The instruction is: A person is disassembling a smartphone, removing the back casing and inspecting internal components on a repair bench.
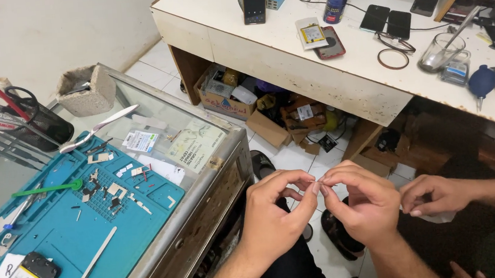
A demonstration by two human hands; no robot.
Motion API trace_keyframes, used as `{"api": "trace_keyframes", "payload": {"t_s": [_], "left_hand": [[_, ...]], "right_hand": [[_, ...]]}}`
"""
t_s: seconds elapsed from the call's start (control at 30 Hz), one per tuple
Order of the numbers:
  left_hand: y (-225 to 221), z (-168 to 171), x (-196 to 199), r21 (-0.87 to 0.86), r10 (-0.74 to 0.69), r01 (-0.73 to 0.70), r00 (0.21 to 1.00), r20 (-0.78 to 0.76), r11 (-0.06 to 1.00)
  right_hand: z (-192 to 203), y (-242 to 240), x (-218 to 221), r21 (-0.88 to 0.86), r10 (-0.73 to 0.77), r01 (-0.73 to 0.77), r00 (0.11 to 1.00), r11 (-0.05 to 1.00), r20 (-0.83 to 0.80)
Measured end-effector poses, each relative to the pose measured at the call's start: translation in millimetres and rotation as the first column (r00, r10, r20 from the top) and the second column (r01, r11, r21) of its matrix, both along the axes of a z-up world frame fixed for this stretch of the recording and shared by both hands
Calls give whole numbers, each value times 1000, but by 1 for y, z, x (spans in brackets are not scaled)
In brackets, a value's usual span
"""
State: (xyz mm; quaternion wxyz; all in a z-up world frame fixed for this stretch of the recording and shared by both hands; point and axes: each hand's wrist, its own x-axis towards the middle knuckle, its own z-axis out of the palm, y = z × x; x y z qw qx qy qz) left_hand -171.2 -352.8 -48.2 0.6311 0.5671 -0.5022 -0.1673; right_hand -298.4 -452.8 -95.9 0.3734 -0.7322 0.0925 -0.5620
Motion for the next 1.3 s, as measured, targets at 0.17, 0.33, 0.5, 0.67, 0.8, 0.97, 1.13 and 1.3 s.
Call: {"api": "trace_keyframes", "payload": {"t_s": [0.17, 0.33, 0.5, 0.67, 0.8, 0.97, 1.13, 1.3], "left_hand": [[-1, -2, 2, 87, -1, 8, 997, -77, 996], [1, -1, 5, 111, -31, 43, 994, -106, 993], [0, -3, 6, 81, -27, 31, 998, -49, 996], [-1, -4, 5, 55, 13, -13, 1000, 0, 998], [0, -3, 6, 65, 48, -51, 998, 39, 997], [-3, -11, 2, 8, 78, -79, 995, 69, 997], [1, -10, 0, 52, 90, -91, 996, 19, 995], [2, -9, -2, 76, 25, -21, 998, -52, 997]], "right_hand": [[0, 0, 2, -14, 1, -1, 1000, 1000, -4], [-3, -2, 2, -29, 3, -3, 1000, 1000, -13], [-2, -3, 3, -31, 19, -19, 1000, 999, -19], [0, -3, 4, -31, 17, -18, 999, 999, -40], [-2, -5, 4, -32, 30, -31, 999, 999, -42], [0, -2, 2, -26, -1, -1, 997, 1000, -75], [6, 4, 3, -21, -21, 18, 992, 1000, -128], [-1, 4, 1, 23, -35, 39, 987, 999, -159]]}}
